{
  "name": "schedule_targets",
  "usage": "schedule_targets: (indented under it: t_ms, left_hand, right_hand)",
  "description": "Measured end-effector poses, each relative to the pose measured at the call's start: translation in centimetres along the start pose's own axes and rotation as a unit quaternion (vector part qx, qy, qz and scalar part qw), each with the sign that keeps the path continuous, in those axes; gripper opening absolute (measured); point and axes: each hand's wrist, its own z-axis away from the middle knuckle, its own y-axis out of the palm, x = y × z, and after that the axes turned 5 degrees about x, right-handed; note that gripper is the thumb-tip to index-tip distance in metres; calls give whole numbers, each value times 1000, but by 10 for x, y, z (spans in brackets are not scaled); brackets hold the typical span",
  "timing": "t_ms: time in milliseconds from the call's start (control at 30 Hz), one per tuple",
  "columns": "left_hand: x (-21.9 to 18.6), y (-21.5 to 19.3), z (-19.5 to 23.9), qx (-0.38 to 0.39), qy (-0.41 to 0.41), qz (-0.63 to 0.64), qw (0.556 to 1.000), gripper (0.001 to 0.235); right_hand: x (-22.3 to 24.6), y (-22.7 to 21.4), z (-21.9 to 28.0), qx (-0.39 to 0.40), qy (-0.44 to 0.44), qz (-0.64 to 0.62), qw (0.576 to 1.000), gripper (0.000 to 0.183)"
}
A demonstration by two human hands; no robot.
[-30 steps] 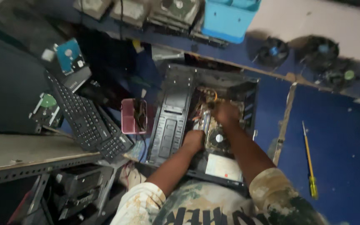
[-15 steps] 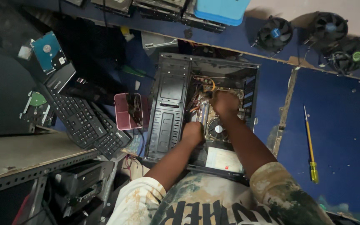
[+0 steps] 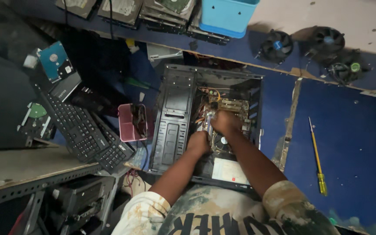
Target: The person uses a toothbrush to scrub several green RAM modules one by one, then places them into a pink plastic container. The person also briefly handles a motherboard inside a computer case.
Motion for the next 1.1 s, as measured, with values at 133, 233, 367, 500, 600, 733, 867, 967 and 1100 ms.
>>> schedule_targets:
  t_ms: [133, 233, 367, 500, 600, 733, 867, 967, 1100]
  left_hand:
    - [-10, -13, 14, -198, 127, 126, 964, 41]
    - [-20, -30, 27, -261, 184, 240, 917, 43]
    - [-41, -45, 49, -242, 215, 341, 883, 32]
    - [-53, -44, 70, 14, 257, 483, 837, 24]
    - [-78, -50, 102, 38, 253, 570, 781, 28]
    - [-113, -79, 147, 5, 171, 662, 730, 21]
    - [-129, -95, 171, -9, 170, 701, 693, 19]
    - [-133, -94, 185, -11, 193, 679, 708, 24]
    - [-139, -92, 206, -20, 257, 668, 698, 44]
  right_hand:
    - [-15, 7, -5, -36, -23, -96, 994, 31]
    - [-25, -5, 13, -69, -75, -181, 978, 30]
    - [-44, -43, 71, -48, -157, -346, 924, 26]
    - [-52, -73, 125, -2, -173, -497, 850, 25]
    - [-47, -87, 162, -27, -171, -541, 823, 23]
    - [-43, -102, 209, 1, -113, -613, 782, 30]
    - [-45, -99, 240, 1, -118, -638, 761, 27]
    - [-47, -91, 256, 2, -137, -668, 731, 24]
    - [-49, -92, 277, -32, -158, -680, 715, 22]
